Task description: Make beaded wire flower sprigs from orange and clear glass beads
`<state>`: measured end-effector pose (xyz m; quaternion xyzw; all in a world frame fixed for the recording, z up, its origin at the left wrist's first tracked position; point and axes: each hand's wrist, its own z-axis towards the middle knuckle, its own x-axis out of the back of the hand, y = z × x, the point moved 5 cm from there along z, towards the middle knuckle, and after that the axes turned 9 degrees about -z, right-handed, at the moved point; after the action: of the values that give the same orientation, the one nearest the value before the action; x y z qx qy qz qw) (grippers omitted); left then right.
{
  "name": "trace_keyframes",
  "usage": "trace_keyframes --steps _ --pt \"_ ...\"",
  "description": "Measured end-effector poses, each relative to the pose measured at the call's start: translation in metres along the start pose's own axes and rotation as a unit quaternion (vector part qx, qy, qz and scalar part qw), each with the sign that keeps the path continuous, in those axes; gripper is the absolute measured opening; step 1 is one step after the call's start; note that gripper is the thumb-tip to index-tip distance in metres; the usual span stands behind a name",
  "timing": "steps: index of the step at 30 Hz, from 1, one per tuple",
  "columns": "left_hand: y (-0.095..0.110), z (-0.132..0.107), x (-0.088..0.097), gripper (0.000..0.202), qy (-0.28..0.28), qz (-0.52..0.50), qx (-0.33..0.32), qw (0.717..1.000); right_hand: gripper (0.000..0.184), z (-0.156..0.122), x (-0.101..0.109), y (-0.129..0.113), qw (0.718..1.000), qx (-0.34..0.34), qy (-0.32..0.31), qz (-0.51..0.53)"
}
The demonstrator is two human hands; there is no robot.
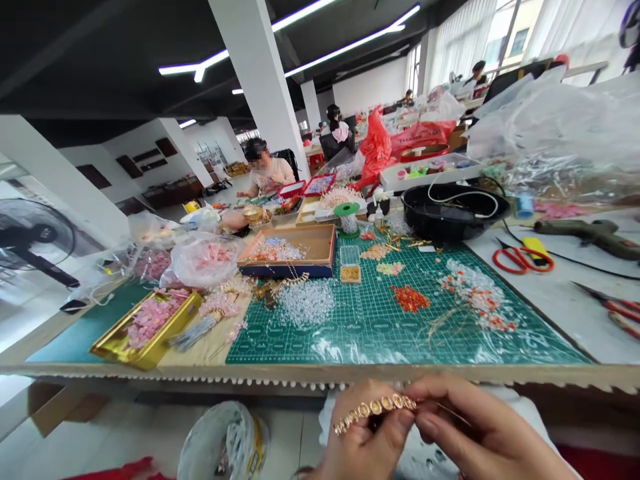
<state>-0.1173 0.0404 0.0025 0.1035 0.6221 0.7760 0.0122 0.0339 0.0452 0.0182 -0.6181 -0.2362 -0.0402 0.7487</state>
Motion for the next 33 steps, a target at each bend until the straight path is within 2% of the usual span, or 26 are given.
trace_keyframes --steps 2,5,7,9,10,11,14,18,24,27,31,33 --pt "0.009 -0.001 -0.004 0.036 -0.046 0.0 -0.046 0.998 0.015 0.0 0.013 -0.01 0.998 0.019 0.022 -0.049" --pt "0.02 0.004 -0.003 0.026 -0.115 -0.016 -0.07 0.991 0.018 -0.004 0.021 -0.018 0.994 0.025 -0.024 -0.108" --pt "0.021 0.01 -0.001 0.017 -0.217 -0.059 -0.056 0.973 0.019 -0.008 0.024 -0.019 0.989 0.019 -0.057 -0.135" --pt "0.015 0.012 -0.002 0.024 -0.367 -0.135 -0.003 0.92 0.019 -0.013 0.026 -0.018 0.985 0.013 -0.094 -0.143" --pt "0.011 0.012 -0.002 0.023 -0.424 -0.177 0.033 0.888 0.019 -0.015 0.026 -0.017 0.983 0.009 -0.112 -0.144" --pt "0.006 0.014 0.0 0.021 -0.45 -0.218 0.066 0.864 0.019 -0.016 0.026 -0.016 0.981 0.005 -0.128 -0.143" --pt "-0.011 0.018 -0.003 0.017 -0.46 -0.301 0.148 0.822 0.022 -0.019 0.025 -0.009 0.976 -0.022 -0.162 -0.143" --pt "-0.024 0.014 -0.021 0.013 -0.491 -0.321 0.243 0.773 0.025 -0.021 0.021 -0.001 0.97 -0.069 -0.197 -0.128" --pt "-0.035 0.011 -0.033 0.012 -0.463 -0.382 0.317 0.734 0.027 -0.023 0.023 0.008 0.969 -0.099 -0.19 -0.125" --pt "-0.041 0.009 -0.034 0.012 -0.434 -0.378 0.353 0.737 0.029 -0.023 0.023 0.017 0.968 -0.115 -0.192 -0.114" --pt "-0.046 0.013 -0.031 0.022 -0.355 -0.348 0.355 0.792 0.033 -0.022 0.023 0.029 0.97 -0.151 -0.167 -0.091" --pt "-0.047 0.012 -0.033 0.025 -0.357 -0.334 0.351 0.798 0.034 -0.021 0.022 0.032 0.968 -0.173 -0.16 -0.083"
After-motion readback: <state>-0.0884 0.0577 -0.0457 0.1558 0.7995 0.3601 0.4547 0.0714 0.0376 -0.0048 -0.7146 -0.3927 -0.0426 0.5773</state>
